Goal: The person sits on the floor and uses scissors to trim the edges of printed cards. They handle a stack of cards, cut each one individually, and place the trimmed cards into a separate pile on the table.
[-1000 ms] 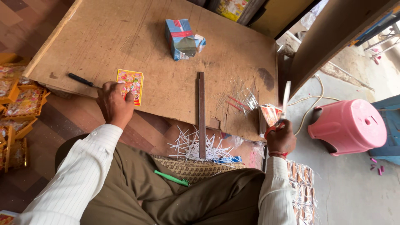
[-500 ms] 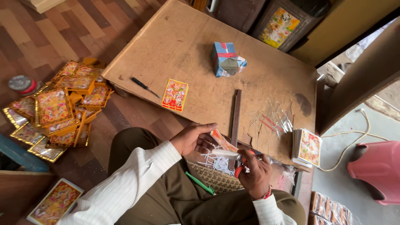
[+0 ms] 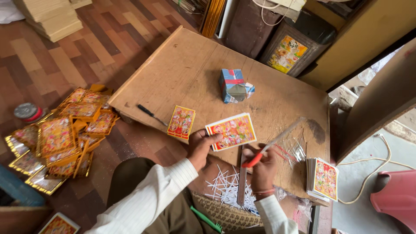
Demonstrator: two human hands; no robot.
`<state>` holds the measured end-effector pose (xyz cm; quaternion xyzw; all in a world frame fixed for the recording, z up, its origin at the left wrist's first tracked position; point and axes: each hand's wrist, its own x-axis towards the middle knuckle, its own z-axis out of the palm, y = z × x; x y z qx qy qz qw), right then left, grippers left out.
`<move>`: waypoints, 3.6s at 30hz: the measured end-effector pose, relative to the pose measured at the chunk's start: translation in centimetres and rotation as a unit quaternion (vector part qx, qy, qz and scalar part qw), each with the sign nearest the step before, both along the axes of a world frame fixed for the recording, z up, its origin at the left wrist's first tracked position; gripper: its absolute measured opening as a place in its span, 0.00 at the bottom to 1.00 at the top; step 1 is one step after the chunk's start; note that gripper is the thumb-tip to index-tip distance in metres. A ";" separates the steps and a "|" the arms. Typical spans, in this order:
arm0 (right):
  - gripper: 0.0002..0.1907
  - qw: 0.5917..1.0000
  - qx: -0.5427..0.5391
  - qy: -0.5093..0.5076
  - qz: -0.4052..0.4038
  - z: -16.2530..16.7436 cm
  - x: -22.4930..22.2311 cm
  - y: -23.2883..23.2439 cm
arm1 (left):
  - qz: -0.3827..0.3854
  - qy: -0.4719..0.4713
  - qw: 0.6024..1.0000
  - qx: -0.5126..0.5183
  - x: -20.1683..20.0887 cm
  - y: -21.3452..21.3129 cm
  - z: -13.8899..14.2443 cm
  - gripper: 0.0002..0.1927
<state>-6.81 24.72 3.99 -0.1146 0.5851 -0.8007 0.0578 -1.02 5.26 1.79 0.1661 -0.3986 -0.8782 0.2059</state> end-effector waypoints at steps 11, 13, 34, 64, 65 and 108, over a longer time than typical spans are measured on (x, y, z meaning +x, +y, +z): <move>0.24 0.998 0.056 -0.006 -0.008 -4.3 -6.6 2.4 | -0.198 -0.097 0.961 -0.170 -3.4 -0.6 -5.3 0.12; 0.24 0.998 0.051 -0.003 -0.035 -4.0 -7.1 2.7 | -0.140 -0.120 0.963 -0.197 -4.3 -1.2 -5.9 0.12; 0.20 0.997 0.074 -0.015 0.013 -2.9 -5.6 1.6 | -0.033 -0.044 0.933 -0.356 -4.1 -0.9 -5.6 0.13; 0.37 0.987 0.045 -0.057 0.143 -1.8 -2.1 -1.1 | -0.024 -0.069 0.997 -0.034 -7.1 0.3 -0.7 0.19; 0.39 0.982 0.054 -0.050 0.176 -1.6 -1.5 -1.4 | -0.018 -0.058 0.997 -0.042 -7.6 0.0 -0.5 0.19; 0.24 0.964 0.179 -0.109 0.162 -1.1 1.0 -4.0 | 0.012 0.020 0.996 0.084 -8.6 -1.0 -2.0 0.15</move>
